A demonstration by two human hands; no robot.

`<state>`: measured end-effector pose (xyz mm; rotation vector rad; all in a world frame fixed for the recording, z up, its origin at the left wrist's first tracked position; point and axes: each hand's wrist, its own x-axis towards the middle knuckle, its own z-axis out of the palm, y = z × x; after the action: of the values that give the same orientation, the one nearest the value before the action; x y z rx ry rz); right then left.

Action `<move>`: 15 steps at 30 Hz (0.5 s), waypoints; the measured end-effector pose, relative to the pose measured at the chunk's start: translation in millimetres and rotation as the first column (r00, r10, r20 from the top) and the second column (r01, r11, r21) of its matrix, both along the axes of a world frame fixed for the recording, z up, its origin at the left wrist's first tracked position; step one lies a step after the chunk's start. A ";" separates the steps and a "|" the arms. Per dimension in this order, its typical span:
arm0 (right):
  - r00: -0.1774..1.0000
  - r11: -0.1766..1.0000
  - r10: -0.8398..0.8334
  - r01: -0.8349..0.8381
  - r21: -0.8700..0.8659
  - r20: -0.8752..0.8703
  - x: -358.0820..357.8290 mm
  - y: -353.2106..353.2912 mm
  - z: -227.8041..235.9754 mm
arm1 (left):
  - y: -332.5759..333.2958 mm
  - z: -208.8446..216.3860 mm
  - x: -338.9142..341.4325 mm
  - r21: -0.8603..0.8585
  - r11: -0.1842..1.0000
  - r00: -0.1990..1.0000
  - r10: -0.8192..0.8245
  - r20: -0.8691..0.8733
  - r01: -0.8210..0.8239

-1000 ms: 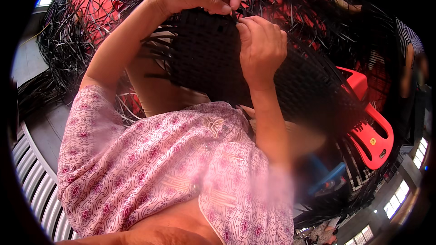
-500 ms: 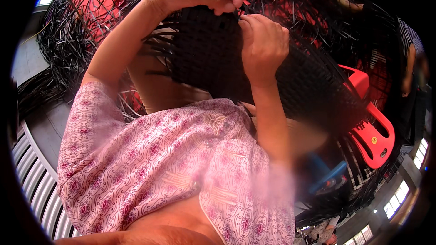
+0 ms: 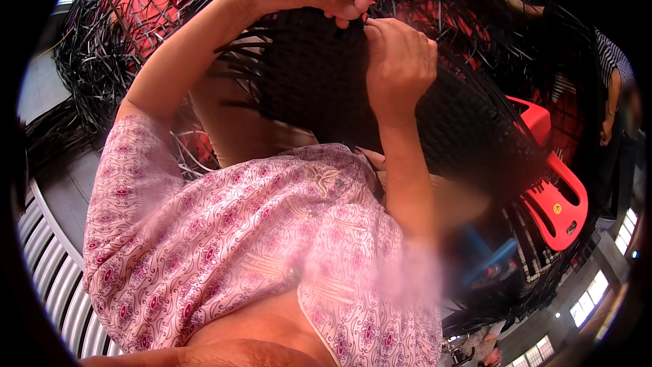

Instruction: The person sits on the floor and weaves a black basket using thin black strips. They interlace the strips by hand, pulling them through the existing structure to build the basket's walls. The person occasionally adjusts the basket's position and continues the repetitive weaving motion.

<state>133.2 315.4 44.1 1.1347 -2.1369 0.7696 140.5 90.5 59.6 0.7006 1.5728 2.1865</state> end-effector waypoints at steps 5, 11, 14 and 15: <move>1.000 1.000 0.005 -0.005 -0.010 0.001 0.0 -0.3 -0.4 | 2.4 6.4 2.1 -0.034 0.999 0.998 -0.031 -0.056 0.029; 0.998 0.998 0.058 -0.057 -0.037 0.025 0.7 2.5 1.2 | 2.7 3.6 2.9 -0.051 0.992 0.984 -0.124 -0.126 0.118; 0.995 0.995 0.090 -0.088 -0.042 0.039 0.7 6.5 0.4 | -0.2 13.4 18.7 -0.063 0.994 0.993 -0.097 -0.070 0.093; 0.994 0.994 0.097 -0.095 -0.050 0.048 0.2 7.3 -0.1 | -2.2 14.7 23.1 -0.085 0.995 0.995 -0.066 -0.072 0.060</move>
<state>133.4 322.7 44.0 1.2123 -2.1055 0.8966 163.6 88.3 74.3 0.8044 1.6446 2.0598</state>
